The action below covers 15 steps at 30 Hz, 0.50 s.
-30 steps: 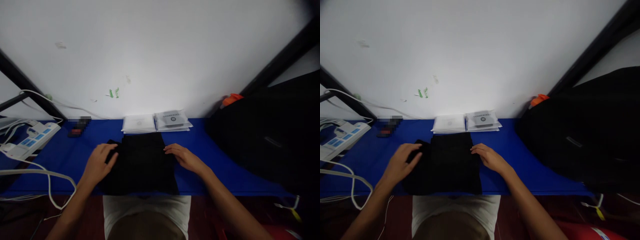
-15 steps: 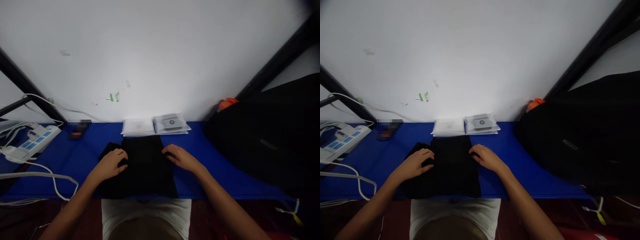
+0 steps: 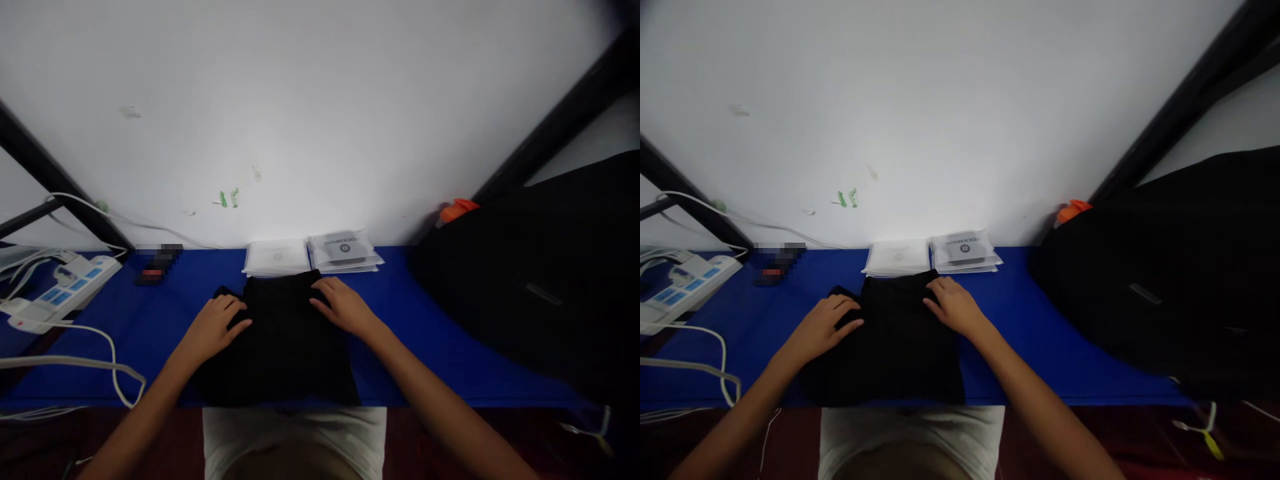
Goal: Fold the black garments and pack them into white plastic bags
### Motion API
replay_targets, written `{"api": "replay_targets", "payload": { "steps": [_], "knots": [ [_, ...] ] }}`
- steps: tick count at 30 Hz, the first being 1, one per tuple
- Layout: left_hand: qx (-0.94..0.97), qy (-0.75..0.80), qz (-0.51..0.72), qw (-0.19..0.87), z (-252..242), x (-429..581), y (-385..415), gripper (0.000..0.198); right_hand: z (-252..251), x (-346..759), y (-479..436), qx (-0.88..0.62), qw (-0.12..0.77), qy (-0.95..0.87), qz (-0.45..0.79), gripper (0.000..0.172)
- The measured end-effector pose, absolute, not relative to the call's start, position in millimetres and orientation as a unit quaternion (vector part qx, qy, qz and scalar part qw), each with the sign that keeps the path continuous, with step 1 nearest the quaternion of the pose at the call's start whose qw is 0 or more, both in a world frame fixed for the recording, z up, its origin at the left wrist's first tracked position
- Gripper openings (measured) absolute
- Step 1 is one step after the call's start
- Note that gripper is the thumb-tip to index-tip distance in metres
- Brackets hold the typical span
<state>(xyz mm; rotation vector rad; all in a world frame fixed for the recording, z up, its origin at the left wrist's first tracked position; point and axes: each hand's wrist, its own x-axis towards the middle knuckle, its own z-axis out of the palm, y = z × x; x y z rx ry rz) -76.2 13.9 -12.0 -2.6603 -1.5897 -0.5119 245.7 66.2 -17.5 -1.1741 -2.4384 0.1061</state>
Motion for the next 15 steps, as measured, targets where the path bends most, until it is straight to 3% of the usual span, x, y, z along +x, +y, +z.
{"api": "replay_targets", "payload": {
  "steps": [5, 8, 12, 15],
  "knots": [
    [-0.849, -0.502, -0.151, -0.066, -25.3, -101.4, 12.4, 0.025, -36.6, 241.4, 47.0, -0.386, 0.144, -0.911, 0.032, 0.028],
    [-0.858, -0.467, -0.203, -0.072, -17.2, -107.6, 10.9, 0.020, -36.8, 242.3, 44.8, -0.380, 0.153, -0.912, 0.022, 0.016],
    [-0.851, -0.431, -0.285, -0.098, 12.2, -112.5, -9.3, 0.011, -4.8, 253.3, 28.5, -0.333, 0.182, -0.922, 0.076, 0.016],
    [-0.850, -0.429, -0.232, -0.200, 31.4, -113.4, -30.4, 0.014, 20.2, 262.1, 4.1, -0.297, 0.133, -0.931, 0.163, 0.020]
  ]
}}
